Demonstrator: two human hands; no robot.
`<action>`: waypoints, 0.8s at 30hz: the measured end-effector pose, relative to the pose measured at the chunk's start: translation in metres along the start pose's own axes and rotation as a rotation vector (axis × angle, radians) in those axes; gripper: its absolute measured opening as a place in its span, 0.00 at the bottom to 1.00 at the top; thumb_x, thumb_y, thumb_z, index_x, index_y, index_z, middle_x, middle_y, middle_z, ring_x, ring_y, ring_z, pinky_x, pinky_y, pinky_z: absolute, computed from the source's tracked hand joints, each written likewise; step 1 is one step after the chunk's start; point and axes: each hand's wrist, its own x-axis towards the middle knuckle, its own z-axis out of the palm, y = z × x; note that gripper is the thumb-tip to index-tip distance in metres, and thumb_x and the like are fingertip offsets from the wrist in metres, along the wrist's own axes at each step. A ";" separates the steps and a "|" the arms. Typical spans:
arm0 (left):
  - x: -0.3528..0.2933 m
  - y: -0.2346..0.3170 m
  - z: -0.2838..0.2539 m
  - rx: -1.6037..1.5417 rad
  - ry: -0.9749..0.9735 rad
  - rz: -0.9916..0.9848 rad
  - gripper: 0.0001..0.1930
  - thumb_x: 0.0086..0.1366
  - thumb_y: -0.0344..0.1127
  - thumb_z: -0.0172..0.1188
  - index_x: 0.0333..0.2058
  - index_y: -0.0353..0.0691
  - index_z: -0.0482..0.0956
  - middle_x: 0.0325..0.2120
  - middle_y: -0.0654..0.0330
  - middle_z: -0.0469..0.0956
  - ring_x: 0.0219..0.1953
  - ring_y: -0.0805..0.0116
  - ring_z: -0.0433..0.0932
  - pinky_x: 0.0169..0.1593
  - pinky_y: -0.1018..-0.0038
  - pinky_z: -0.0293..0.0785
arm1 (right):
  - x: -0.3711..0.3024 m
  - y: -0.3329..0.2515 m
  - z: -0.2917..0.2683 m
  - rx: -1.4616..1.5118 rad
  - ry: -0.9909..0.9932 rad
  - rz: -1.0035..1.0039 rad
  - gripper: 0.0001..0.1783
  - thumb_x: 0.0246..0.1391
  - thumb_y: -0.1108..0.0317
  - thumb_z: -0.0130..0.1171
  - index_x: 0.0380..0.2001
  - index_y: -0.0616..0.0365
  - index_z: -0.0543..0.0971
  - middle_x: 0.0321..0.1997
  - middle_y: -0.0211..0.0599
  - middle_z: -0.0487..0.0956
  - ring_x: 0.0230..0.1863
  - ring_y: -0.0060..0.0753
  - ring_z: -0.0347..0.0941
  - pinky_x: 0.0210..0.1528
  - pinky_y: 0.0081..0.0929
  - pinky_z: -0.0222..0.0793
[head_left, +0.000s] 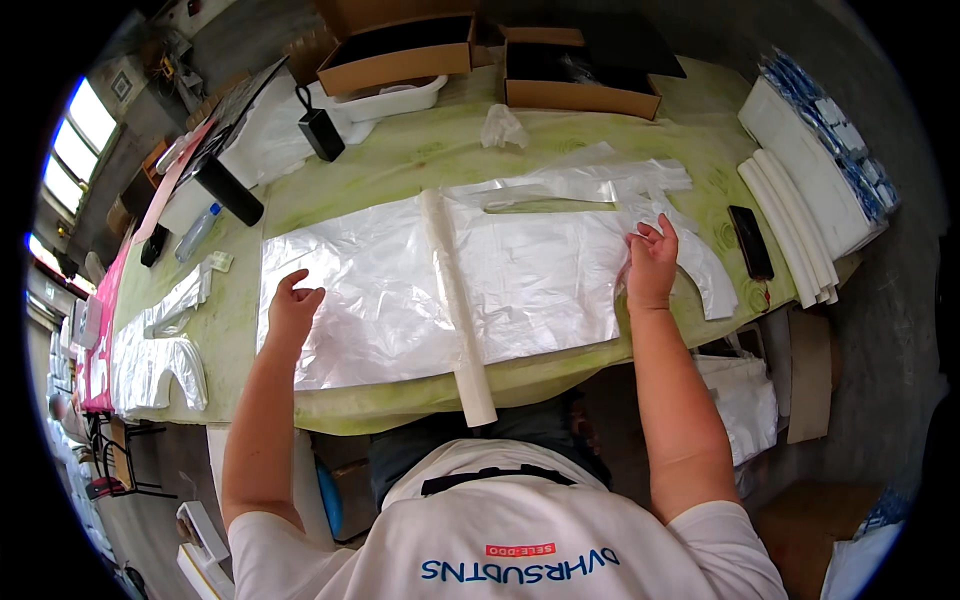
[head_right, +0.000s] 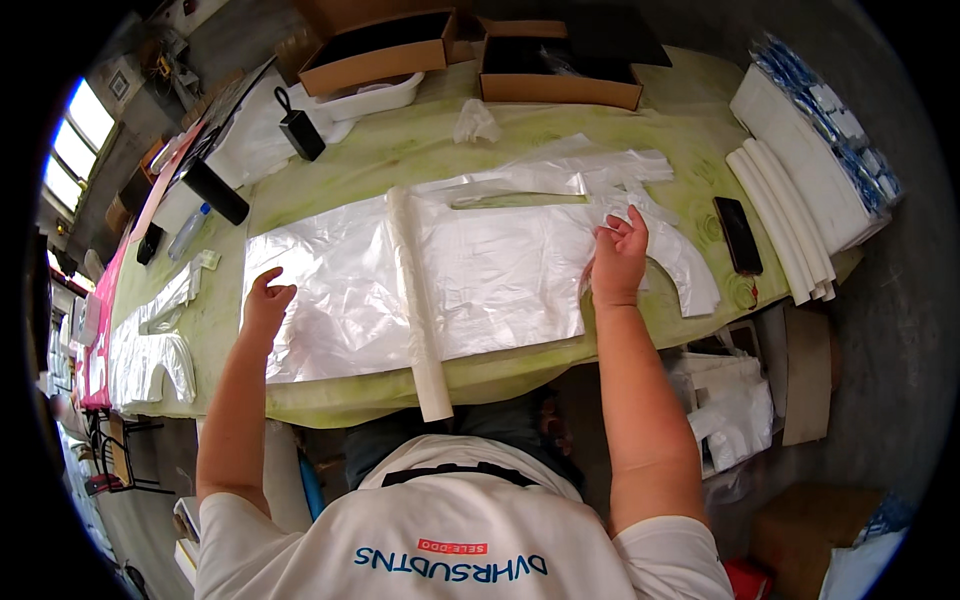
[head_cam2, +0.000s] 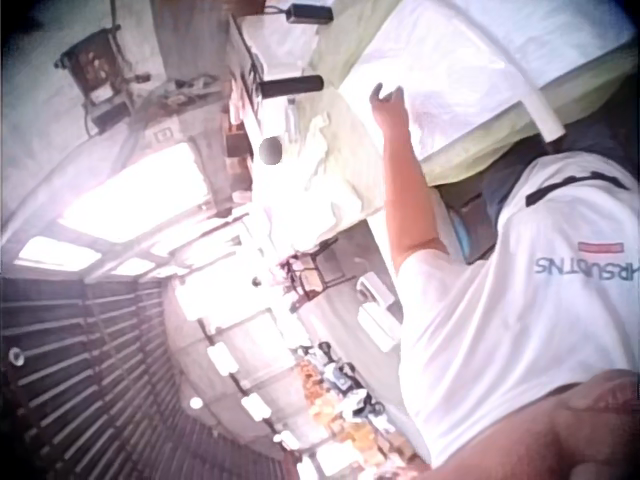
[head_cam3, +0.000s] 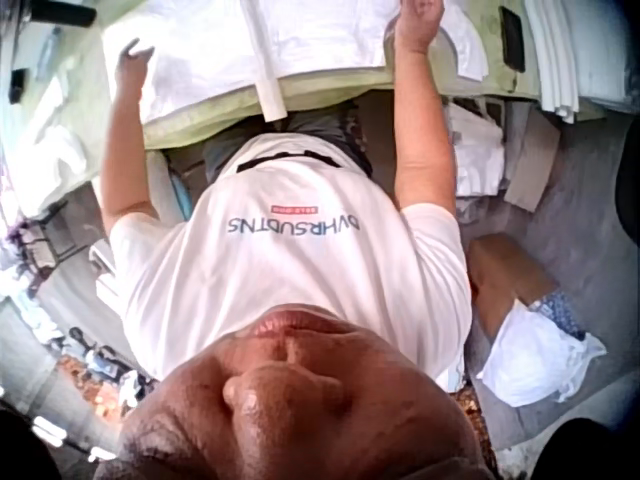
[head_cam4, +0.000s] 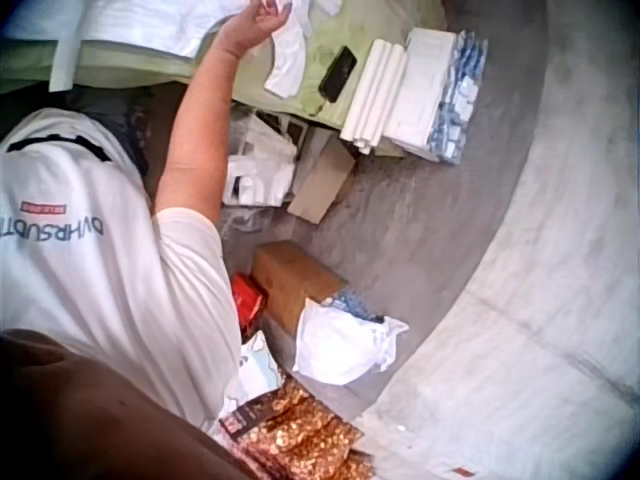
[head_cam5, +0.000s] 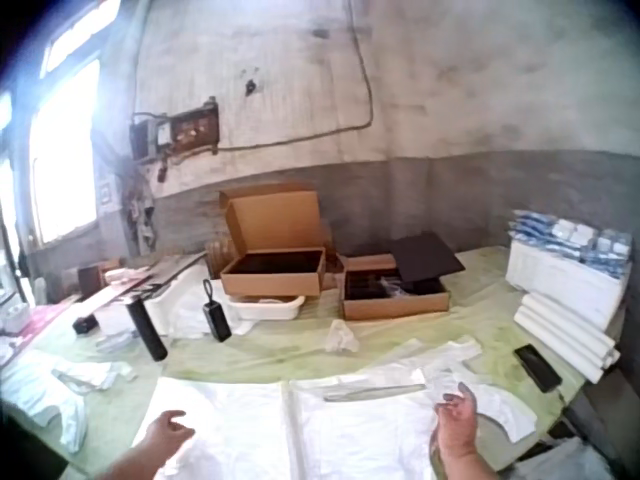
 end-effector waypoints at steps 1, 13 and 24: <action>0.002 -0.006 -0.002 0.113 0.059 0.101 0.24 0.64 0.30 0.66 0.59 0.40 0.74 0.38 0.65 0.79 0.36 0.74 0.76 0.41 0.73 0.75 | 0.001 -0.002 0.000 -0.025 0.009 0.041 0.32 0.60 0.81 0.52 0.68 0.60 0.61 0.54 0.41 0.73 0.48 0.30 0.75 0.56 0.28 0.72; -0.091 0.006 0.120 0.476 -0.205 0.866 0.39 0.59 0.33 0.64 0.68 0.38 0.61 0.58 0.49 0.73 0.62 0.48 0.69 0.68 0.53 0.60 | -0.150 -0.084 0.066 -0.535 -0.520 -0.445 0.20 0.53 0.80 0.59 0.50 0.62 0.77 0.56 0.42 0.78 0.60 0.41 0.72 0.65 0.33 0.65; -0.023 0.033 0.086 -0.125 -0.258 0.235 0.17 0.65 0.32 0.62 0.52 0.39 0.80 0.32 0.62 0.81 0.33 0.70 0.79 0.40 0.71 0.76 | -0.192 -0.078 0.090 -0.474 -0.692 -0.395 0.19 0.50 0.83 0.60 0.47 0.59 0.80 0.53 0.42 0.79 0.59 0.44 0.73 0.64 0.36 0.67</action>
